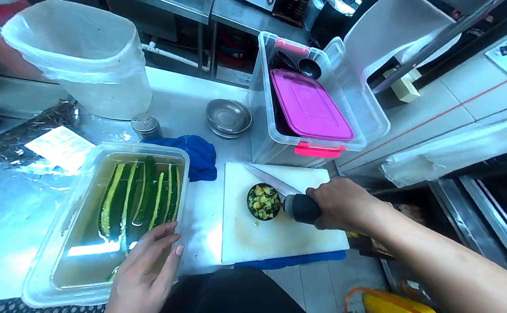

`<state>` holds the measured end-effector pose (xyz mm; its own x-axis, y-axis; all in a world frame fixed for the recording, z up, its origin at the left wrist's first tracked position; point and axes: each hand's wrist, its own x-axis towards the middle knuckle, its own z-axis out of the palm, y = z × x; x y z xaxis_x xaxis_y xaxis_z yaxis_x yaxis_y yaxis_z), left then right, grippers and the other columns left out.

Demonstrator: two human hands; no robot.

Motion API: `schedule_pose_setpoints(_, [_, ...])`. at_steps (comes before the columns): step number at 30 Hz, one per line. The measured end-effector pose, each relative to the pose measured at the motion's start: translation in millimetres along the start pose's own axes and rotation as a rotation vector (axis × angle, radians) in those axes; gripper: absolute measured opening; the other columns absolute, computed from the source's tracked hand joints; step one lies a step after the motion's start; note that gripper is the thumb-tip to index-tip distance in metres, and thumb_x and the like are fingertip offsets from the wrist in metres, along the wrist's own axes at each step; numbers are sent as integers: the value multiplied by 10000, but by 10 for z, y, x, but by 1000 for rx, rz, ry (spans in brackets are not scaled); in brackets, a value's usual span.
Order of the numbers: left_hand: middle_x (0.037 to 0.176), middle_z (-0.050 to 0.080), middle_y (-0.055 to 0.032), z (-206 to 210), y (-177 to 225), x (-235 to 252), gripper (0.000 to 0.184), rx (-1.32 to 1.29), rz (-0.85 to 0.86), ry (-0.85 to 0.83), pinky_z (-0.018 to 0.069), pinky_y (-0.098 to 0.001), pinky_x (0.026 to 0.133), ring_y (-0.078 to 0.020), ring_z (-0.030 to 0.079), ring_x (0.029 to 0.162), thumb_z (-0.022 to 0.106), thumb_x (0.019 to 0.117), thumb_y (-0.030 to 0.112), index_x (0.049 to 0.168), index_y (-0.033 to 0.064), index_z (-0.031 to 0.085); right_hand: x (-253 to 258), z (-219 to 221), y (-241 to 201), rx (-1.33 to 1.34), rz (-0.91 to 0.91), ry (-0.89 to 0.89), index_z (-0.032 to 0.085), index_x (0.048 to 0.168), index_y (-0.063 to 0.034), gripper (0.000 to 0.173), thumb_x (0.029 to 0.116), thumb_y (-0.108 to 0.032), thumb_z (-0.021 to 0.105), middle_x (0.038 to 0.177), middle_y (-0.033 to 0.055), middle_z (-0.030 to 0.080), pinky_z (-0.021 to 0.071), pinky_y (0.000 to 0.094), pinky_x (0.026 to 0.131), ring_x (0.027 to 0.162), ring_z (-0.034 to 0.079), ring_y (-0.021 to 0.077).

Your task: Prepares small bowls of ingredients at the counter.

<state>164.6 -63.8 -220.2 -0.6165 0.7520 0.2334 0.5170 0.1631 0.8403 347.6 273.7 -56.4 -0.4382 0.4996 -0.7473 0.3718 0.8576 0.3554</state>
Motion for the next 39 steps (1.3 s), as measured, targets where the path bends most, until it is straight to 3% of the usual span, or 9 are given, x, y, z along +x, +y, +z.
schedule_pose_setpoints(12, [1277, 661, -170, 26, -11, 28, 291, 6, 26, -4, 548, -338, 990, -184, 634, 1196, 594, 1003, 280, 1102, 48, 740, -45, 68, 39, 22, 37, -18, 661, 1137, -166, 510, 787, -516, 784, 936, 58, 704, 546, 526, 774, 918, 692, 278])
schedule_pose_setpoints(22, [1279, 661, -166, 42, 9, 7, 292, -3, 26, -6, 546, -337, 995, -180, 632, 1201, 583, 1004, 280, 1095, 53, 741, 3, -152, -24, -2, 17, 103, 669, 1111, -174, 489, 793, -531, 768, 894, 39, 694, 542, 507, 745, 872, 685, 256])
schedule_pose_setpoints(30, [1282, 658, -162, 14, -5, -87, 289, 6, 1, 4, 540, -335, 1004, -176, 628, 1202, 586, 1006, 275, 1105, 51, 739, -98, -141, -202, -48, -61, 40, 654, 1122, -174, 473, 783, -483, 771, 877, 41, 686, 533, 497, 716, 849, 682, 253])
schedule_pose_setpoints(39, [1290, 657, -154, 36, 1, -128, 283, 8, -13, 17, 545, -335, 1000, -176, 629, 1205, 589, 1003, 276, 1101, 63, 747, -141, -19, -122, -36, -21, -7, 655, 1124, -165, 479, 789, -489, 768, 902, 56, 694, 540, 514, 738, 878, 689, 273])
